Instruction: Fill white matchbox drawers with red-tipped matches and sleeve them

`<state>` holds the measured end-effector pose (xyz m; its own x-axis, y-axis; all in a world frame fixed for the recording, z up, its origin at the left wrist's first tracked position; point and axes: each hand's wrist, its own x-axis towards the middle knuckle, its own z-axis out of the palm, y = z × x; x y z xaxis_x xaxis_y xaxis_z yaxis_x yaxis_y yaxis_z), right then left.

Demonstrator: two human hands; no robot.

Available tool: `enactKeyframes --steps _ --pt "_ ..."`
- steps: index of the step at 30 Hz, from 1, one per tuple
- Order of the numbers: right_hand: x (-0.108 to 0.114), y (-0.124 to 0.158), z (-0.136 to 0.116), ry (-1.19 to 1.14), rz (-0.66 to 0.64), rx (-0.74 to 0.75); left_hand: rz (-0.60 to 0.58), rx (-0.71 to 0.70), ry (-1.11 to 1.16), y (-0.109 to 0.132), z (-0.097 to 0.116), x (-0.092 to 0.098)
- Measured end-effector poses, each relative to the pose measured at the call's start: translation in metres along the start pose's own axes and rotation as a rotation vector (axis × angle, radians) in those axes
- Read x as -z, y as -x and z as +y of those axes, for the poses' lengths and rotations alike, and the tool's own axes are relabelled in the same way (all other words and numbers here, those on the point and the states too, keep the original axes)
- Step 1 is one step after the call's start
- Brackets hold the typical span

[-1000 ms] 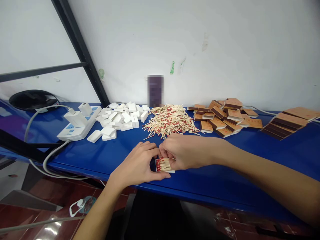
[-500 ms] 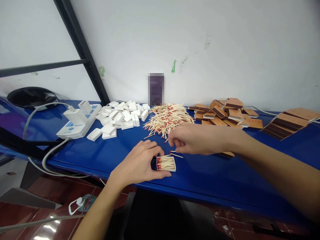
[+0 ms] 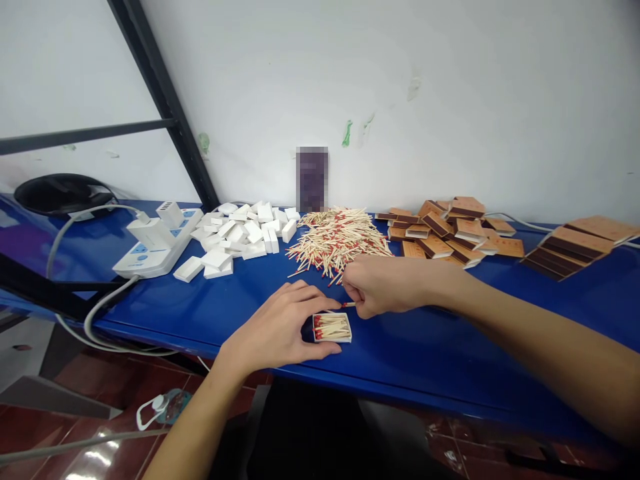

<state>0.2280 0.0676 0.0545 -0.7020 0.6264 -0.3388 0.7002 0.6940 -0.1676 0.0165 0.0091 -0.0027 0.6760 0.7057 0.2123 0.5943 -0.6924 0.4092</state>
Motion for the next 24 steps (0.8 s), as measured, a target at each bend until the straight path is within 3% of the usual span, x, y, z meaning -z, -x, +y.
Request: enactKeyframes --steps 6,12,24 --pt "0.004 0.007 -0.013 -0.084 0.095 0.129 0.083 0.091 -0.059 0.000 0.000 -0.002" --pt "-0.009 -0.002 -0.025 -0.164 0.064 0.256 0.029 0.130 -0.156 -0.001 0.000 -0.004" --pt "-0.003 -0.008 -0.007 -0.119 0.171 0.209 0.007 0.123 -0.140 0.000 0.001 -0.003"
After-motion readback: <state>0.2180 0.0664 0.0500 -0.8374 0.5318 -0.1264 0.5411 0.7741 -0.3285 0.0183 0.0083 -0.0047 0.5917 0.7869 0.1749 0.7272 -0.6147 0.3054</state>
